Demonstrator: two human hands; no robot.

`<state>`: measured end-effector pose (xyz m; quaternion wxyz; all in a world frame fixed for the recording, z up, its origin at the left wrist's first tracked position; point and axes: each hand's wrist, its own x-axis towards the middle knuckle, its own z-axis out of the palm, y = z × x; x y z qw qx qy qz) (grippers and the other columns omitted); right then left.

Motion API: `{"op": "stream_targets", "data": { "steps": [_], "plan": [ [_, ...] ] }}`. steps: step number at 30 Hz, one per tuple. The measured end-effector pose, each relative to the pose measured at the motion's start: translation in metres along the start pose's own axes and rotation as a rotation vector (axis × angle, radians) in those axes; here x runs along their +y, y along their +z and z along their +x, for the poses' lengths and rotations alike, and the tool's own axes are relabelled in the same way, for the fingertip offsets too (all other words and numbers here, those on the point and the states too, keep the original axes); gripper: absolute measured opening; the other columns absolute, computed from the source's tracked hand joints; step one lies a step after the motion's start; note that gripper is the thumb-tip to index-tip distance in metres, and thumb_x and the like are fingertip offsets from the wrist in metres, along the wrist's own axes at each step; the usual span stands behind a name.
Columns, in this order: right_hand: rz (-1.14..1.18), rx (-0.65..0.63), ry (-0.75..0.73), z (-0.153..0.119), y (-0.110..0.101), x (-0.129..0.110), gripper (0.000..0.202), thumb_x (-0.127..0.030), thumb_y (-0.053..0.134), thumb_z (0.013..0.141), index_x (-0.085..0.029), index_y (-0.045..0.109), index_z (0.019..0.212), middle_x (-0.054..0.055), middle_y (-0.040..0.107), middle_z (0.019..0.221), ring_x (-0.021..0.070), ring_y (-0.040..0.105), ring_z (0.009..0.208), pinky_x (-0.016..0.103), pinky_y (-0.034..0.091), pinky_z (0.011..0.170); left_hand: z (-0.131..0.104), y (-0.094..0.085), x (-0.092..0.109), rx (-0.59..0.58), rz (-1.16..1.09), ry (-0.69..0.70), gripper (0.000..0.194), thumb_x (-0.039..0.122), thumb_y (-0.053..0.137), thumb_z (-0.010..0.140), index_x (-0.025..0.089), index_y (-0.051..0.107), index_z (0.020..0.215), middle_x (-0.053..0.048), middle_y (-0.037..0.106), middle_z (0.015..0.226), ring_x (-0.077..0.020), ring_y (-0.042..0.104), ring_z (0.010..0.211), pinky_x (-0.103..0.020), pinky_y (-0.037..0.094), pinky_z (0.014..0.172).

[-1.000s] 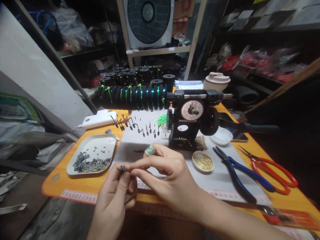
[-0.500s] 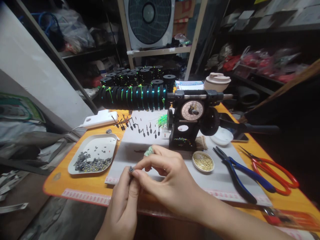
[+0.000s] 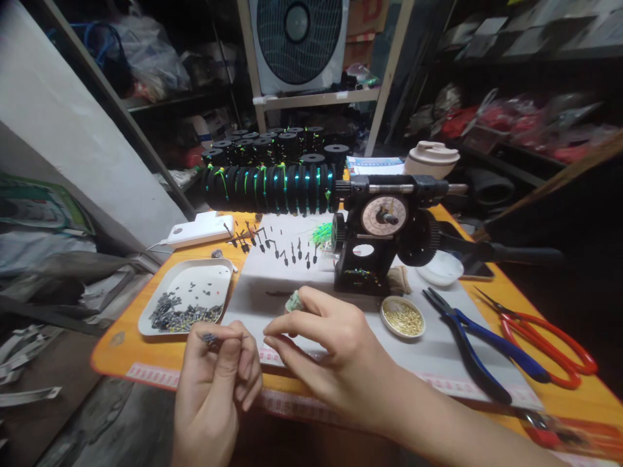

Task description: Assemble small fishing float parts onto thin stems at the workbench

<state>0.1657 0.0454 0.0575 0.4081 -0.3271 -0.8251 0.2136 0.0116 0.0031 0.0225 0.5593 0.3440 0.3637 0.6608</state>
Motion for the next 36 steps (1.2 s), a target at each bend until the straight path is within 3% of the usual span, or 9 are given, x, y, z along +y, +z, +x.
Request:
{"op": "stream_targets", "data": {
  "steps": [3,8,11,19,24,29,33,36],
  "plan": [
    [-0.049,-0.027,-0.028,0.000,0.003,-0.001,0.015,-0.009,0.059,0.090,-0.015,0.073,0.092,0.001,0.048,0.071,0.0127,0.047,0.064,0.024,0.034,0.054,-0.001,-0.003,-0.002,0.010,0.039,0.036,0.017,0.032,0.055,0.100,0.024,0.049,0.086,0.006,0.047,0.065,-0.0060,0.035,0.051,-0.013,0.027,0.045],
    [-0.083,-0.049,-0.042,-0.001,0.005,-0.002,0.018,-0.009,0.056,0.089,-0.017,0.072,0.088,-0.001,0.043,0.069,0.0135,0.045,0.064,0.025,0.032,0.054,-0.003,-0.004,-0.012,-0.004,0.195,0.303,0.009,0.024,0.051,0.101,0.028,0.055,0.095,0.004,0.045,0.069,-0.0109,0.043,0.063,-0.021,0.036,0.057],
    [-0.078,-0.057,-0.045,-0.001,0.004,-0.002,0.017,-0.009,0.057,0.089,-0.017,0.072,0.089,-0.001,0.042,0.069,0.0134,0.045,0.064,0.025,0.031,0.054,-0.003,-0.004,-0.015,-0.043,0.246,0.375,0.012,0.021,0.047,0.102,0.029,0.056,0.100,0.004,0.043,0.070,-0.0119,0.042,0.063,-0.023,0.035,0.057],
    [-0.064,-0.041,-0.042,0.000,0.003,-0.003,0.016,-0.009,0.058,0.088,-0.016,0.072,0.087,-0.001,0.044,0.069,0.0129,0.045,0.063,0.024,0.031,0.053,0.000,-0.009,-0.017,-0.061,0.267,0.394,0.015,0.019,0.047,0.102,0.030,0.056,0.101,0.004,0.044,0.070,-0.0121,0.043,0.063,-0.023,0.036,0.058],
    [-0.063,-0.020,-0.035,0.000,0.002,-0.004,0.017,-0.008,0.058,0.087,-0.016,0.073,0.084,-0.001,0.043,0.067,0.0127,0.045,0.062,0.024,0.031,0.052,0.002,-0.011,-0.018,-0.115,0.235,0.434,0.018,0.019,0.044,0.103,0.031,0.056,0.106,0.004,0.046,0.069,-0.0114,0.043,0.059,-0.019,0.036,0.050],
    [-0.045,-0.058,-0.024,0.000,0.002,-0.005,0.017,-0.010,0.058,0.088,-0.016,0.074,0.085,-0.001,0.043,0.068,0.0129,0.046,0.063,0.024,0.031,0.052,0.000,-0.007,-0.015,-0.068,0.221,0.418,0.016,0.019,0.044,0.103,0.031,0.055,0.103,0.005,0.044,0.068,-0.0105,0.041,0.059,-0.018,0.035,0.049],
    [-0.044,-0.049,-0.028,0.000,0.002,-0.005,0.017,-0.009,0.059,0.087,-0.015,0.074,0.085,-0.001,0.043,0.067,0.0127,0.045,0.062,0.024,0.030,0.052,0.000,-0.007,-0.016,-0.121,0.236,0.433,0.018,0.017,0.042,0.104,0.031,0.055,0.105,0.005,0.044,0.069,-0.0108,0.042,0.059,-0.020,0.036,0.051],
    [-0.030,-0.032,-0.019,0.000,0.002,-0.006,0.016,-0.009,0.059,0.087,-0.014,0.075,0.085,0.000,0.044,0.067,0.0127,0.046,0.061,0.024,0.031,0.052,-0.001,-0.007,-0.017,-0.095,0.246,0.420,0.019,0.017,0.041,0.104,0.031,0.054,0.104,0.005,0.043,0.069,-0.0115,0.040,0.059,-0.021,0.033,0.050]
  ]
}}
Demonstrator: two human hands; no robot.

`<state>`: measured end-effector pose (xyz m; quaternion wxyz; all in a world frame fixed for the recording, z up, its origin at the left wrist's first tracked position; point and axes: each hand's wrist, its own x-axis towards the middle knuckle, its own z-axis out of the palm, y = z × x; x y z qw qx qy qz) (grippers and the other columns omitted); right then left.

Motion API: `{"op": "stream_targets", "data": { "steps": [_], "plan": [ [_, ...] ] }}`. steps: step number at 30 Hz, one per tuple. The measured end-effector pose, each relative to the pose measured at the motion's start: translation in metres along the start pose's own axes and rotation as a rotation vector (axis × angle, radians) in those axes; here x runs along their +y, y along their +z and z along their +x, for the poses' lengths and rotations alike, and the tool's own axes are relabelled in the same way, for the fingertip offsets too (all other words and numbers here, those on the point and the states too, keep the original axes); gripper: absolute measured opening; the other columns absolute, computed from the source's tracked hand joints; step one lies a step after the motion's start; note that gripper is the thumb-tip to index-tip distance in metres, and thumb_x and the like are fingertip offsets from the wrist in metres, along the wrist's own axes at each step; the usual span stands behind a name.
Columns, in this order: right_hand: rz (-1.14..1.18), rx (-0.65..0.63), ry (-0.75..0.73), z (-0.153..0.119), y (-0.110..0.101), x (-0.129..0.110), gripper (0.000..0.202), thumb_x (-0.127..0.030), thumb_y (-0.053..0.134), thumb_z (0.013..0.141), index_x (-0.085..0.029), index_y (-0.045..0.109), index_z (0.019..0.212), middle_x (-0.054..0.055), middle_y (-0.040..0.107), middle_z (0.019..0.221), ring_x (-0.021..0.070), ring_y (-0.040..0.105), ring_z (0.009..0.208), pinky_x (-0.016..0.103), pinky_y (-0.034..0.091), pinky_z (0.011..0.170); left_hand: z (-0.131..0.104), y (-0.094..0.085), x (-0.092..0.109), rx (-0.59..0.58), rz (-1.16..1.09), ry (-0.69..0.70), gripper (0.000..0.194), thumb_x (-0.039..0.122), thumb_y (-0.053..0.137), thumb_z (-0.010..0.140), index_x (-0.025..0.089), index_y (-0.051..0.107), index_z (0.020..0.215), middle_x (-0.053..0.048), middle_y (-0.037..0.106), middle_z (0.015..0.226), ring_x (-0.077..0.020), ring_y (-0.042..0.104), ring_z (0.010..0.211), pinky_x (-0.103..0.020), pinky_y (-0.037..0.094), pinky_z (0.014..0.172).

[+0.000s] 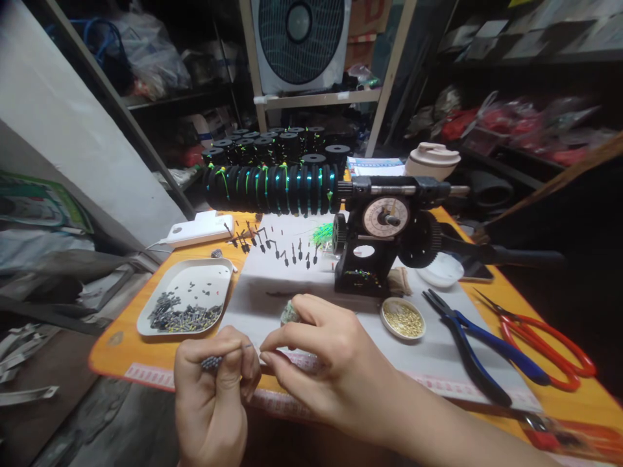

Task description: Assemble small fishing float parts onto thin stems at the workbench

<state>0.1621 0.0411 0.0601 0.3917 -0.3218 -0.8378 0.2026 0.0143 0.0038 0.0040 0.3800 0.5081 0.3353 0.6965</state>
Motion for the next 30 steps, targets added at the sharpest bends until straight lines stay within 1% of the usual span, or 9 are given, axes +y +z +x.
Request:
{"op": "stream_targets", "data": {
  "steps": [5,11,16,19,21,23,25,27,30],
  "plan": [
    [0.075,0.039,0.067,0.001,-0.002,0.001,0.013,-0.013,0.064,0.091,-0.019,0.075,0.089,0.000,0.055,0.064,0.0139,0.047,0.064,0.025,0.035,0.055,-0.002,0.004,-0.001,-0.008,0.016,-0.019,0.018,0.018,0.041,0.104,0.031,0.054,0.104,0.005,0.042,0.068,-0.0116,0.038,0.059,-0.023,0.032,0.052],
    [0.128,0.058,0.072,0.000,-0.001,0.004,0.015,-0.013,0.067,0.090,-0.025,0.075,0.094,-0.002,0.065,0.068,0.0137,0.048,0.067,0.025,0.038,0.060,-0.008,0.010,0.000,-0.017,-0.003,-0.091,0.015,0.021,0.041,0.104,0.030,0.054,0.102,0.005,0.043,0.071,-0.0116,0.038,0.060,-0.022,0.034,0.054],
    [0.090,0.054,0.082,-0.002,0.001,0.001,0.011,-0.009,0.066,0.083,-0.018,0.072,0.081,-0.002,0.051,0.064,0.0111,0.047,0.061,0.023,0.035,0.054,-0.004,0.010,0.001,0.014,-0.068,-0.094,0.015,0.021,0.044,0.103,0.029,0.056,0.100,0.005,0.045,0.068,-0.0105,0.042,0.060,-0.020,0.041,0.058],
    [0.067,0.075,0.062,-0.001,-0.001,0.001,0.010,-0.007,0.064,0.080,-0.015,0.069,0.078,-0.002,0.047,0.067,0.0093,0.046,0.058,0.022,0.034,0.051,0.008,0.003,0.003,0.126,-0.129,-0.017,0.013,0.020,0.046,0.102,0.029,0.055,0.098,0.007,0.041,0.062,-0.0085,0.039,0.051,-0.015,0.037,0.047],
    [0.072,0.088,0.068,0.000,-0.003,0.001,0.010,-0.007,0.062,0.083,-0.015,0.067,0.080,-0.002,0.049,0.069,0.0091,0.048,0.060,0.021,0.037,0.053,0.016,-0.003,0.006,0.238,-0.137,-0.029,0.011,0.021,0.049,0.101,0.026,0.053,0.091,0.008,0.043,0.062,-0.0064,0.036,0.046,-0.013,0.033,0.041],
    [0.112,0.077,0.072,0.002,-0.005,0.001,0.010,-0.008,0.060,0.085,-0.016,0.064,0.081,-0.002,0.052,0.070,0.0087,0.050,0.062,0.021,0.039,0.057,0.020,-0.007,0.010,0.248,-0.110,-0.125,0.014,0.024,0.053,0.100,0.023,0.051,0.087,0.006,0.052,0.070,-0.0038,0.036,0.043,-0.013,0.035,0.040],
    [0.164,0.049,0.087,0.003,-0.006,0.000,0.011,-0.007,0.058,0.086,-0.017,0.059,0.081,-0.003,0.053,0.071,0.0083,0.050,0.063,0.020,0.039,0.057,0.019,-0.007,0.013,0.149,-0.082,-0.282,0.011,0.030,0.053,0.100,0.022,0.054,0.092,0.006,0.054,0.069,-0.0027,0.036,0.041,-0.013,0.037,0.040],
    [0.186,0.030,0.117,0.003,-0.006,-0.001,0.013,-0.007,0.057,0.085,-0.018,0.057,0.080,-0.003,0.053,0.072,0.0082,0.048,0.062,0.019,0.038,0.055,0.014,-0.004,0.013,0.058,-0.091,-0.426,0.013,0.035,0.053,0.100,0.022,0.055,0.098,0.009,0.046,0.059,-0.0031,0.033,0.039,-0.013,0.036,0.040],
    [0.148,0.019,0.151,0.002,-0.006,-0.002,0.011,-0.010,0.060,0.086,-0.019,0.063,0.080,-0.003,0.049,0.071,0.0095,0.047,0.063,0.020,0.034,0.052,0.006,0.004,0.013,-0.019,-0.196,-0.573,0.023,0.042,0.057,0.097,0.022,0.051,0.089,0.012,0.033,0.050,-0.0037,0.026,0.039,-0.013,0.033,0.039]
  ]
}}
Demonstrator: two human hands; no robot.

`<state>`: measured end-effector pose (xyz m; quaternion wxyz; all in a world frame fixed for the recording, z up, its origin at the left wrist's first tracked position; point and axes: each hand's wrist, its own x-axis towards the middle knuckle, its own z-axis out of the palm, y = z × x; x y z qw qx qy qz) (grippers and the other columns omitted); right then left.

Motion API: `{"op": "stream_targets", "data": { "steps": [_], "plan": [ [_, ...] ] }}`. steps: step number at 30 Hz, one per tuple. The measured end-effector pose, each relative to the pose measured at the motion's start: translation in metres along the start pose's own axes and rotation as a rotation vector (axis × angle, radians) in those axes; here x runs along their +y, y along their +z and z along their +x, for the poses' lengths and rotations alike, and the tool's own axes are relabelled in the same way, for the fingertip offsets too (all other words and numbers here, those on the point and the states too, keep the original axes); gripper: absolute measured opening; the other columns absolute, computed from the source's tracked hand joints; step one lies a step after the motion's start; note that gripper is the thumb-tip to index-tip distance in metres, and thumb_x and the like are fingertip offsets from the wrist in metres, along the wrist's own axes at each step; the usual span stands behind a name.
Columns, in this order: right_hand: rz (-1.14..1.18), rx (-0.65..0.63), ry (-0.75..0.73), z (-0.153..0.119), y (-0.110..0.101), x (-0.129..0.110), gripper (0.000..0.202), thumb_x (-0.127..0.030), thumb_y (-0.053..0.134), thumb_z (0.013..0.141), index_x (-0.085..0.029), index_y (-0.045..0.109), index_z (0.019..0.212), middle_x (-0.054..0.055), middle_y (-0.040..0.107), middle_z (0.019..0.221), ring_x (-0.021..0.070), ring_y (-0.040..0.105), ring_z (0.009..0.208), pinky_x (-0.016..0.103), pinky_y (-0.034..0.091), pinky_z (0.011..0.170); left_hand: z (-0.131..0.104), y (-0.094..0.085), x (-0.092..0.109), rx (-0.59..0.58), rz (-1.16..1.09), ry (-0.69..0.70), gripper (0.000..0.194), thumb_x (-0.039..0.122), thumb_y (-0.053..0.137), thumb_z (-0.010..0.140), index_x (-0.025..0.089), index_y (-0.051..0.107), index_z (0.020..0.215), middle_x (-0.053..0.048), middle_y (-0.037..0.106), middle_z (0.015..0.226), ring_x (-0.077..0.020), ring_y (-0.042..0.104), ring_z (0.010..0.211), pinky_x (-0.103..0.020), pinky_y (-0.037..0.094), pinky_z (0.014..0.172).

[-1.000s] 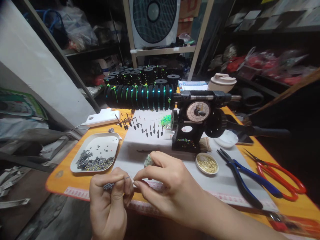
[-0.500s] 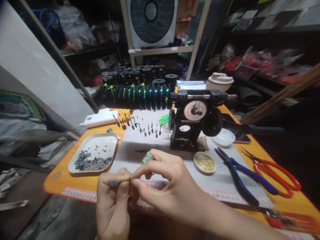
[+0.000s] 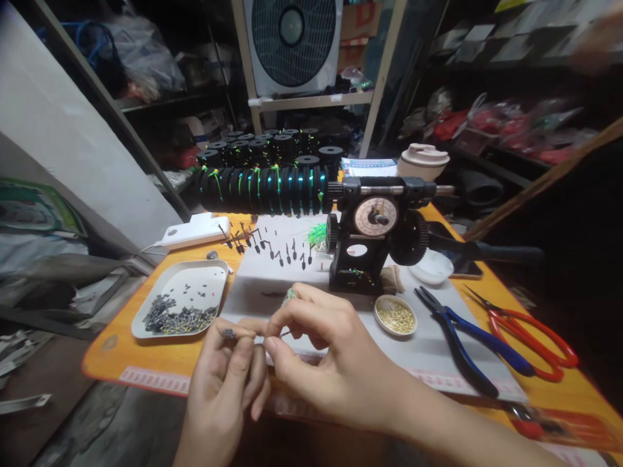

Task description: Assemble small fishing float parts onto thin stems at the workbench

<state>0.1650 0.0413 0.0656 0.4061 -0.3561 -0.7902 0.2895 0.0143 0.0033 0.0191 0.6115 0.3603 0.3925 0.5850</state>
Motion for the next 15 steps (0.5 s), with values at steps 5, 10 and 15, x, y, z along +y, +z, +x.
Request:
{"op": "stream_targets", "data": {
  "steps": [5,10,15],
  "plan": [
    [-0.048,0.030,0.034,-0.001,0.001,0.005,0.010,-0.020,0.066,0.089,-0.025,0.074,0.086,-0.003,0.046,0.068,0.0119,0.042,0.063,0.024,0.032,0.055,-0.004,0.003,-0.002,-0.100,-0.137,-0.175,0.037,0.052,0.065,0.089,0.022,0.044,0.084,0.011,0.040,0.060,-0.0022,0.021,0.043,-0.012,0.025,0.041],
    [-0.007,0.047,0.001,-0.001,0.004,0.011,0.012,-0.021,0.066,0.092,-0.026,0.076,0.090,-0.001,0.057,0.071,0.0136,0.047,0.069,0.025,0.036,0.060,-0.005,0.001,-0.002,-0.154,-0.105,-0.174,0.038,0.054,0.062,0.090,0.022,0.044,0.083,0.010,0.031,0.061,-0.0043,0.019,0.047,-0.014,0.018,0.044],
    [-0.058,0.066,-0.030,-0.002,0.006,0.007,0.012,-0.016,0.065,0.090,-0.020,0.076,0.085,-0.001,0.051,0.066,0.0135,0.048,0.066,0.025,0.036,0.056,-0.011,0.006,-0.007,0.011,0.022,-0.066,0.029,0.046,0.064,0.092,0.021,0.050,0.084,0.003,0.047,0.072,-0.0083,0.040,0.058,-0.016,0.033,0.049]
  ]
}}
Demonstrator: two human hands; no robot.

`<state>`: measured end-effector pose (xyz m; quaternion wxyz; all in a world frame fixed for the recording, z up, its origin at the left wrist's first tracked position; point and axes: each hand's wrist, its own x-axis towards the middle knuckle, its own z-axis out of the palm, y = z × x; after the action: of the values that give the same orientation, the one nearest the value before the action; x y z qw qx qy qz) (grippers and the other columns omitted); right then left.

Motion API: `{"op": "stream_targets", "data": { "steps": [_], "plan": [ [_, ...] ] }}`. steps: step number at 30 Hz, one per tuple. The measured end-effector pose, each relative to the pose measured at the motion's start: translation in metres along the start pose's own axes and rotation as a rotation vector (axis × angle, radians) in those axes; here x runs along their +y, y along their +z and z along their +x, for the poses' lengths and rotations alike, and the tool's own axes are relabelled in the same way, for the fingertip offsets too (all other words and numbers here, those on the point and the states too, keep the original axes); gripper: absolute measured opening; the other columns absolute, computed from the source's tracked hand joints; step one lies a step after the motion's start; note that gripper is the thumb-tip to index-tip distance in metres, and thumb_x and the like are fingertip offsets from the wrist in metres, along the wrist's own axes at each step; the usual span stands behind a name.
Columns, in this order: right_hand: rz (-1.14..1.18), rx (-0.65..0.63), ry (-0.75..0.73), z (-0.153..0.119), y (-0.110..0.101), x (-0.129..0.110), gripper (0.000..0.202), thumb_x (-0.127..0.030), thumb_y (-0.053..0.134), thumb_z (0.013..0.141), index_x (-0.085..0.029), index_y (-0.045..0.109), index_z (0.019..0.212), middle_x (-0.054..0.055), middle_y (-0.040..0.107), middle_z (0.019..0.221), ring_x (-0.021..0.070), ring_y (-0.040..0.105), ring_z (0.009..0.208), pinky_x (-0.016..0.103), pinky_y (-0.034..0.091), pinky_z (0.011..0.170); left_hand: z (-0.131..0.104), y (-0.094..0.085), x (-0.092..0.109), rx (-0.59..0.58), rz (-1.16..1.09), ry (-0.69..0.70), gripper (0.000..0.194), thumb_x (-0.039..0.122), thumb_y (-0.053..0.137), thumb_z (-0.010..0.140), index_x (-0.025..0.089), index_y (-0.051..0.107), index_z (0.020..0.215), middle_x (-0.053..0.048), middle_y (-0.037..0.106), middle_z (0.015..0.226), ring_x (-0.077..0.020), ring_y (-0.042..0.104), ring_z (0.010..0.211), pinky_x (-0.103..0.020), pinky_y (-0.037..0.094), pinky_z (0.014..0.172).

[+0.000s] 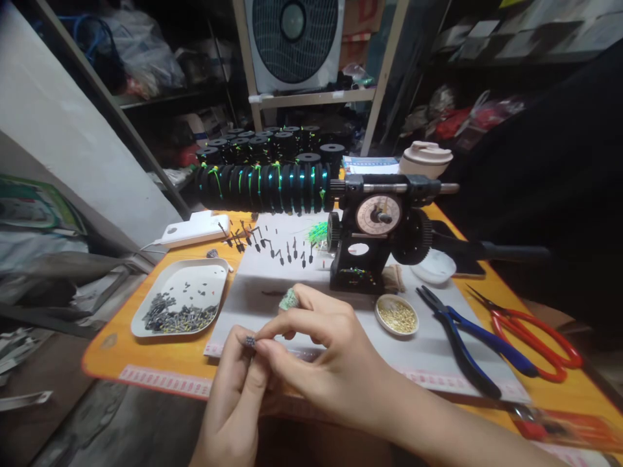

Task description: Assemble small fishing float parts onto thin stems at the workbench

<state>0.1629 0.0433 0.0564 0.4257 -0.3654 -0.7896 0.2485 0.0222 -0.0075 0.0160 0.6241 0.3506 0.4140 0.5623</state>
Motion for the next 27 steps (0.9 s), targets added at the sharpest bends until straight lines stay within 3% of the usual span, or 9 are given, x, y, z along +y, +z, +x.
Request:
{"op": "stream_targets", "data": {
  "steps": [2,5,9,15,27],
  "plan": [
    [-0.015,0.013,-0.019,0.000,0.001,-0.002,0.012,-0.015,0.064,0.089,-0.017,0.074,0.083,0.000,0.049,0.067,0.0130,0.047,0.064,0.024,0.035,0.054,-0.001,0.003,-0.002,0.054,-0.025,0.008,0.029,0.046,0.065,0.091,0.022,0.051,0.086,0.003,0.049,0.072,-0.0079,0.041,0.056,-0.016,0.035,0.048],
    [-0.023,0.014,-0.060,-0.001,0.001,-0.003,0.012,-0.014,0.063,0.090,-0.016,0.074,0.086,0.001,0.050,0.068,0.0140,0.047,0.065,0.025,0.036,0.055,0.000,0.005,-0.003,0.087,-0.131,0.004,0.032,0.051,0.062,0.091,0.024,0.047,0.085,0.009,0.042,0.063,-0.0033,0.028,0.044,-0.012,0.027,0.042],
    [-0.077,-0.012,-0.142,0.000,0.000,0.001,0.017,-0.013,0.058,0.093,-0.013,0.075,0.090,0.003,0.051,0.070,0.0151,0.047,0.066,0.026,0.037,0.056,0.004,0.004,0.005,0.037,-0.270,0.007,0.032,0.045,0.062,0.093,0.023,0.042,0.081,0.011,0.043,0.062,-0.0011,0.017,0.042,-0.008,0.023,0.039],
    [-0.312,0.045,-0.275,0.001,0.005,0.007,0.019,-0.010,0.057,0.093,-0.015,0.073,0.085,-0.001,0.041,0.067,0.0135,0.041,0.062,0.026,0.029,0.053,0.005,-0.003,0.013,-0.090,-0.318,-0.009,0.027,0.040,0.052,0.099,0.022,0.043,0.081,0.010,0.043,0.064,-0.0016,0.017,0.042,-0.007,0.024,0.037],
    [-0.398,0.036,-0.336,0.000,0.006,0.007,0.022,-0.010,0.054,0.095,-0.013,0.073,0.084,0.000,0.043,0.066,0.0143,0.039,0.062,0.027,0.029,0.053,0.007,-0.006,0.012,-0.111,-0.298,-0.060,0.030,0.042,0.054,0.098,0.021,0.041,0.081,0.010,0.041,0.065,-0.0011,0.017,0.042,-0.008,0.023,0.037]
  ]
}}
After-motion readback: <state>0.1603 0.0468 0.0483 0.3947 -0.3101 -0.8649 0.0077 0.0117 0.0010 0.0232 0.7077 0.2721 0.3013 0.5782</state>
